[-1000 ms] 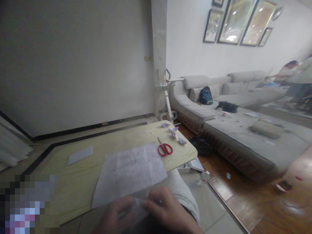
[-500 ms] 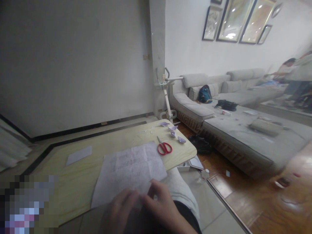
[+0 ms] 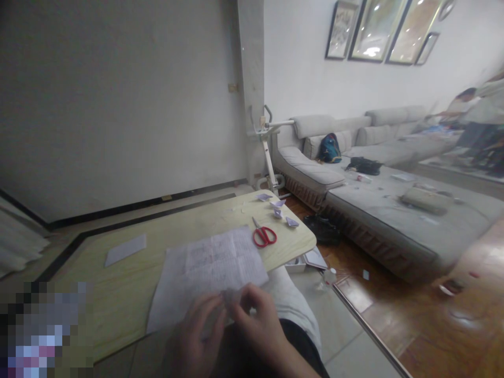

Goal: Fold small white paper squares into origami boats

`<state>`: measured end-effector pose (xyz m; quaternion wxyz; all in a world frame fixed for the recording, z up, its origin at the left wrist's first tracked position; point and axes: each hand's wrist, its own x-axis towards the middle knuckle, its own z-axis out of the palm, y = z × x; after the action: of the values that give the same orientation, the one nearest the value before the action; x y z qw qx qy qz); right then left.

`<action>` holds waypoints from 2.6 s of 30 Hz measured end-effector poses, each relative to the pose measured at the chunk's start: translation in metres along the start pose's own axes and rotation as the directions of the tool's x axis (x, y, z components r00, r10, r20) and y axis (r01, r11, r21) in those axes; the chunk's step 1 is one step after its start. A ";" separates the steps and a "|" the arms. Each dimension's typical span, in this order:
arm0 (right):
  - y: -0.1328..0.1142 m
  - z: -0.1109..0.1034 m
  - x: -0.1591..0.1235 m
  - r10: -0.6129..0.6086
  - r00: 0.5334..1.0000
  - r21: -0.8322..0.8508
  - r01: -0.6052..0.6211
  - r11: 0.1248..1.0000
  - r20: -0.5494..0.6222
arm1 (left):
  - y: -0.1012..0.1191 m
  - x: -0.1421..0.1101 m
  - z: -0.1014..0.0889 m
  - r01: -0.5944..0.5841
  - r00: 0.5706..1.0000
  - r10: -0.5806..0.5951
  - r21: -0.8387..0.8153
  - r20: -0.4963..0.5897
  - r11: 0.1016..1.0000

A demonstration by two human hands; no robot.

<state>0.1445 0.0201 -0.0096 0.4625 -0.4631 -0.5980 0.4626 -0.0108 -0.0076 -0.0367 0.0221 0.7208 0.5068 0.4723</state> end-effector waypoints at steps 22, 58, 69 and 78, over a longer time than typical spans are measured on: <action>-0.001 -0.002 0.001 0.075 0.987 0.141 -0.095 0.985 0.140 | 0.006 0.004 0.000 0.170 0.957 -0.149 -0.066 0.249 0.983; 0.003 -0.012 0.004 0.101 0.985 0.001 -0.102 0.995 0.142 | 0.019 0.022 -0.017 0.662 0.721 -0.479 -0.293 0.500 0.690; -0.003 -0.010 0.003 0.105 0.990 0.004 -0.106 0.994 0.093 | 0.014 0.021 -0.017 0.659 0.729 -0.475 -0.319 0.492 0.681; -0.002 -0.006 0.002 0.070 0.996 0.011 -0.070 0.997 0.056 | 0.018 0.024 -0.018 0.598 0.780 -0.453 -0.306 0.431 0.740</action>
<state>0.1498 0.0228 -0.0066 0.4321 -0.4677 -0.5911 0.4951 -0.0098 -0.0065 -0.0011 0.3976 0.5904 0.5646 0.4178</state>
